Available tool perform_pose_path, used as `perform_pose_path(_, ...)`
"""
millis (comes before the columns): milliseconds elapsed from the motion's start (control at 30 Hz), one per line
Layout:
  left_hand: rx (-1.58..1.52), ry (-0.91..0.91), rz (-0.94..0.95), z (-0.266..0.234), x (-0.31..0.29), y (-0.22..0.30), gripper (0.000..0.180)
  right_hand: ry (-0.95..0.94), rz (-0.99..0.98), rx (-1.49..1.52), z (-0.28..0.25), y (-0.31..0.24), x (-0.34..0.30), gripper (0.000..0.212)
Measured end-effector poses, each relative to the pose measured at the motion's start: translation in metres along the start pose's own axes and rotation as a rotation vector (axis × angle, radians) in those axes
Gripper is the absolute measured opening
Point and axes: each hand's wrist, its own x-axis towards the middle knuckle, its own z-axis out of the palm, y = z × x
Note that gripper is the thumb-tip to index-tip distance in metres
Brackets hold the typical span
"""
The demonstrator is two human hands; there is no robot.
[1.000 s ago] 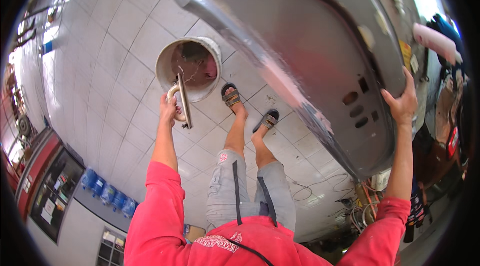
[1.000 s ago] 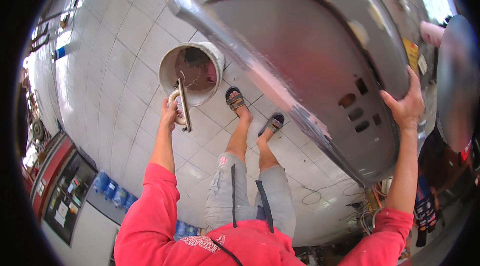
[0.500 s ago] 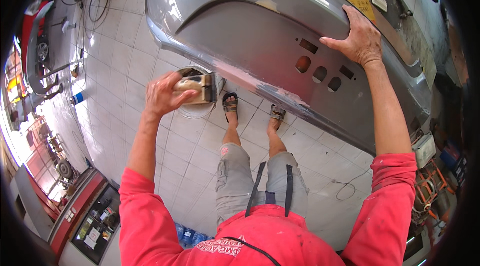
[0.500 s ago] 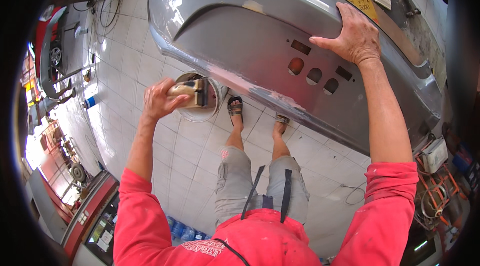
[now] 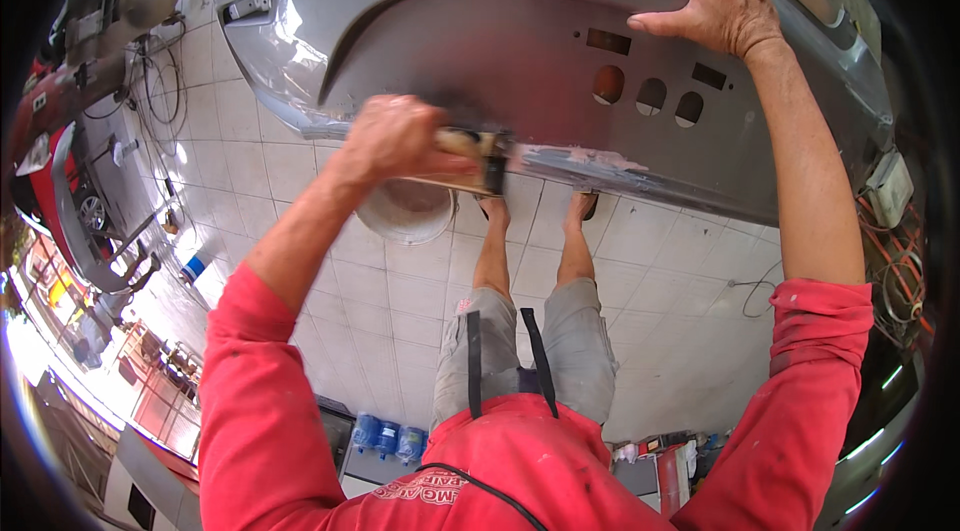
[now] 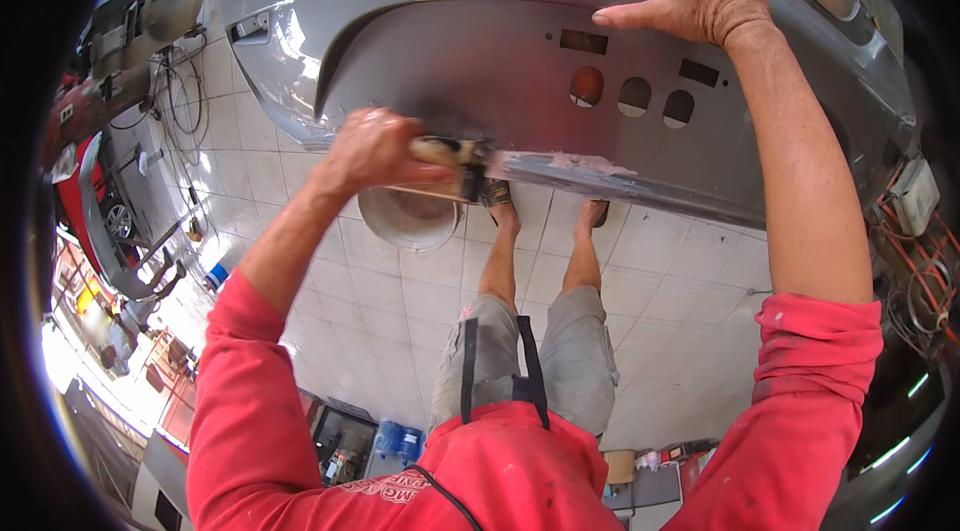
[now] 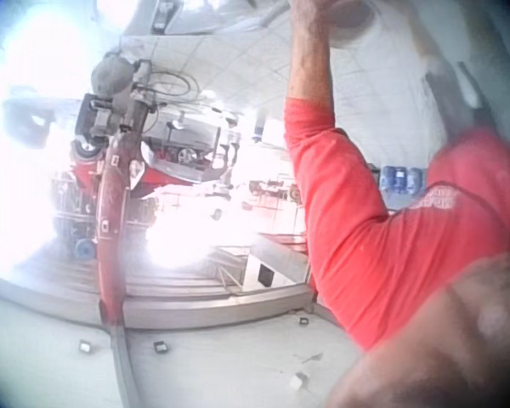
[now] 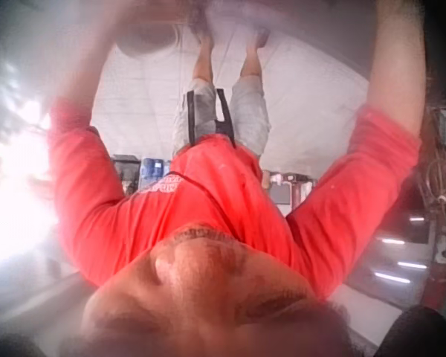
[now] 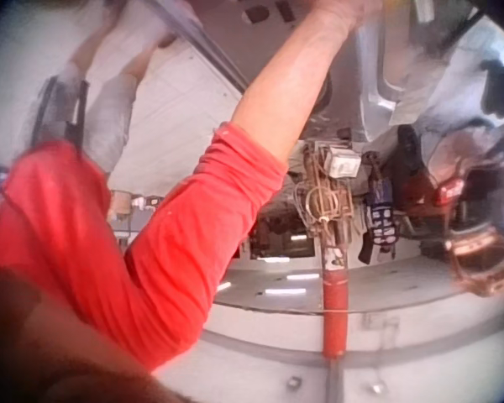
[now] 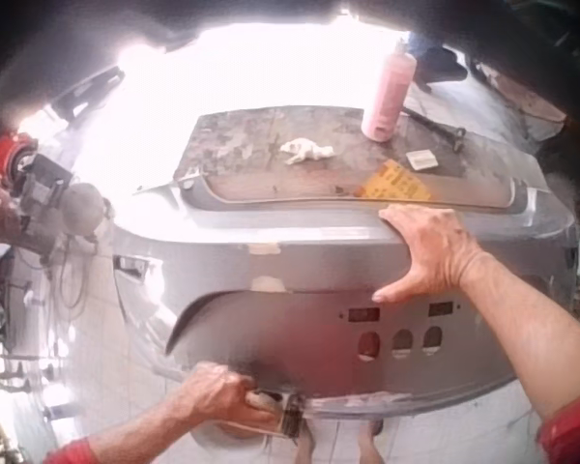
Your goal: The person wipes a red car hood with a cloth, then moves to a detached silver car bumper on a workbench. They apply a liquid from a pink bottle and sand the bumper surface with a sanding block, repeatedly dipping the block into a bucket of water.
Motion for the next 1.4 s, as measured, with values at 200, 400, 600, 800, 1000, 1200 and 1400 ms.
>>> perform_pose_path(200, 0.014, 0.1, 0.075, 0.012, 0.002, 0.028, 0.064, 0.033, 0.011, 0.004, 0.001, 0.002, -0.003, 0.111)
perform_pose_path(400, -0.05, 0.077, 0.063, 0.006, -0.027, -0.065, 0.059, -0.017, 0.08, -0.009, -0.002, -0.003, -0.003, 0.11)
perform_pose_path(600, 0.026, -0.022, 0.048, -0.002, 0.02, 0.063, 0.065, 0.052, 0.037, -0.031, 0.009, 0.003, -0.005, 0.112)
perform_pose_path(800, -0.032, 0.168, 0.141, -0.002, -0.036, -0.08, 0.055, 0.002, 0.077, 0.002, -0.001, 0.001, -0.007, 0.112)
perform_pose_path(1000, 0.031, 0.023, 0.063, 0.007, 0.031, 0.08, 0.063, -0.021, 0.062, 0.013, 0.007, -0.001, 0.001, 0.113)
perform_pose_path(1200, 0.019, 0.053, 0.071, 0.004, -0.014, -0.023, 0.056, 0.016, 0.04, -0.006, -0.001, 0.003, -0.003, 0.114)
perform_pose_path(1400, 0.061, -0.05, -0.011, -0.012, -0.006, 0.002, 0.055, -0.03, 0.059, 0.004, 0.002, -0.004, 0.003, 0.113)
